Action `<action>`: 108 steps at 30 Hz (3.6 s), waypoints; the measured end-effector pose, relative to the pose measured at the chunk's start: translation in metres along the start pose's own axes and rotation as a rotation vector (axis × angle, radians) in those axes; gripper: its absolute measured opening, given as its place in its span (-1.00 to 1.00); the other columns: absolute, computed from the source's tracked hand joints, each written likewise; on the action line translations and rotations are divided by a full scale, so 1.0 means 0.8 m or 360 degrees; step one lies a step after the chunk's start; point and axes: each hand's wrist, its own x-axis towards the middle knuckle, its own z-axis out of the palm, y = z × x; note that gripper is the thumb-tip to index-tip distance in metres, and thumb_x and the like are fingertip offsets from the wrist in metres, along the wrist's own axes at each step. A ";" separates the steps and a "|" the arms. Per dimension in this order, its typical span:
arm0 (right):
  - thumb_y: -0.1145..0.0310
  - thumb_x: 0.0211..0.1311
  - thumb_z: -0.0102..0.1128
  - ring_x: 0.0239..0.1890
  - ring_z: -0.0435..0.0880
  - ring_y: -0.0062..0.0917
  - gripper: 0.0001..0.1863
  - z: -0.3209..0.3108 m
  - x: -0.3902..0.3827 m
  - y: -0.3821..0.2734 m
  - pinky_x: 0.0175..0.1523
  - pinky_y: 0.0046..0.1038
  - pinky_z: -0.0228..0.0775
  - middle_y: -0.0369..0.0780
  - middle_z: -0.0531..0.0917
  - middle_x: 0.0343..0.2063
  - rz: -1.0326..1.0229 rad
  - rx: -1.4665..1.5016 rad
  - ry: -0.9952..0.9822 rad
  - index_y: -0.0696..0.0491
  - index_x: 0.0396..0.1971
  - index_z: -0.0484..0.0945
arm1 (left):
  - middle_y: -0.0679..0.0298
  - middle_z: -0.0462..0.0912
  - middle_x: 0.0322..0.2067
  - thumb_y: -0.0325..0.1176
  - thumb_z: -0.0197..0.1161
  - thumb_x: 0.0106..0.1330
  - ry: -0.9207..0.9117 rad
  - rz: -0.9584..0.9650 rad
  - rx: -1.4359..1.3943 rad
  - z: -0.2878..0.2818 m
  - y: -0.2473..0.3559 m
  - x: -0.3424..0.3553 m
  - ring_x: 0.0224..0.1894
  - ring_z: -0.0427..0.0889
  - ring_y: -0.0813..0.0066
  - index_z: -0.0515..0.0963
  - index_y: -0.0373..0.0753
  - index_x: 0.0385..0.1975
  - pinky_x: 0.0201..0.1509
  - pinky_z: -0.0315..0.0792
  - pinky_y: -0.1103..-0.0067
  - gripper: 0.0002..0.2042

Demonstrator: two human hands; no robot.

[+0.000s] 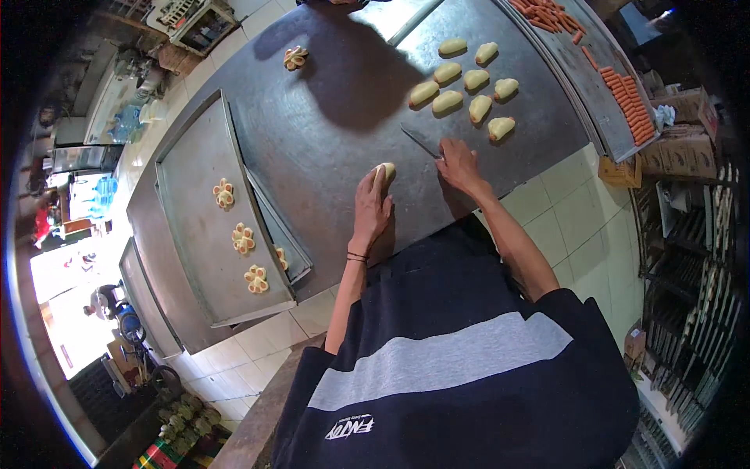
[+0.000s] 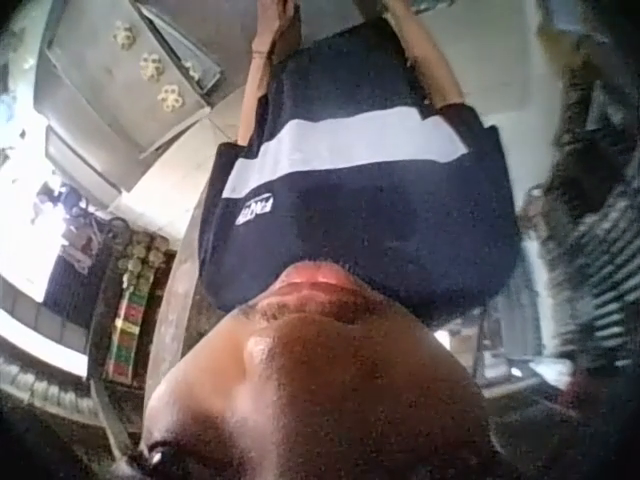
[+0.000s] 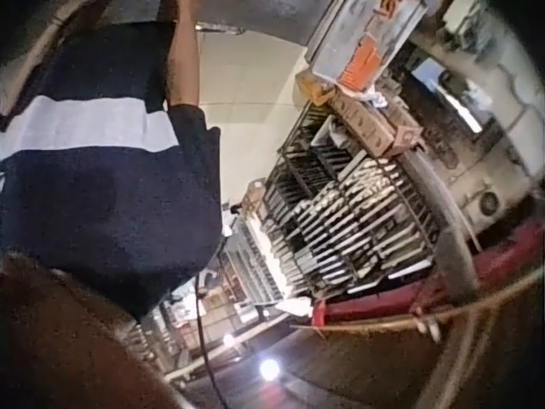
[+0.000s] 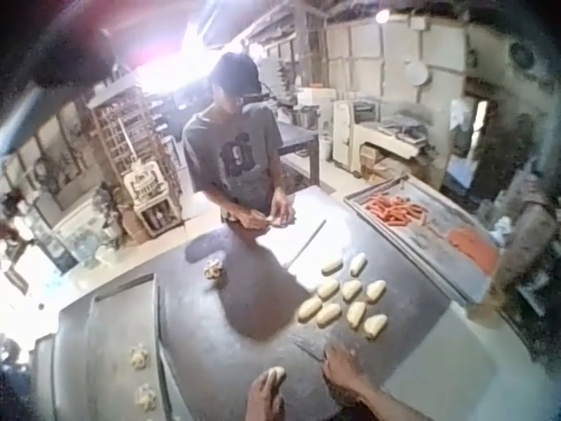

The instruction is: Shaping small portions of dough into decorative flower shapes using a knife and placing them on a baking tray.

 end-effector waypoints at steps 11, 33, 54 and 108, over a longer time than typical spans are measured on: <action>0.27 0.31 0.33 0.15 0.59 -0.03 -0.52 0.001 0.001 -0.012 0.08 0.20 0.40 -0.02 0.65 0.00 0.0211 -0.0019 -0.0087 0.14 0.12 0.41 | -0.04 0.45 0.30 -0.46 0.30 0.38 0.0265 -0.0073 0.0008 -0.002 -0.002 0.004 0.34 0.42 -0.10 0.37 -0.22 0.41 0.44 0.33 0.20 -0.43; 0.41 0.40 0.09 -0.28 0.69 0.22 -0.43 0.008 0.007 -0.192 -0.14 0.17 0.51 0.18 0.70 -0.36 -0.0219 0.0521 -0.0396 0.01 0.38 0.23 | -0.01 0.49 0.31 -0.47 0.43 0.18 0.0220 0.0166 0.0097 -0.074 -0.112 0.022 0.25 0.50 -0.04 0.46 -0.21 0.36 0.38 0.40 0.25 -0.35; 0.46 0.36 0.06 -0.28 0.73 0.10 -0.11 0.096 -0.021 -0.179 -0.12 0.11 0.55 0.17 0.71 -0.35 -0.0512 0.0004 -0.0577 -0.18 0.64 -0.05 | 0.02 0.67 0.01 -0.59 0.33 0.18 0.0507 -0.0263 -0.0331 -0.087 -0.124 0.008 0.12 0.60 -0.02 0.63 -0.29 0.01 0.25 0.48 0.24 -0.64; 0.36 0.44 0.07 -0.35 0.73 0.04 -0.23 0.058 0.018 -0.163 -0.23 0.06 0.55 0.04 0.74 -0.37 -0.0506 -0.0198 -0.0486 -0.51 0.58 0.13 | 0.20 0.50 0.25 -0.21 0.39 0.25 0.0709 -0.0463 0.0257 -0.051 -0.098 0.040 0.35 0.40 0.14 0.68 -0.12 -0.19 0.49 0.13 0.19 -0.79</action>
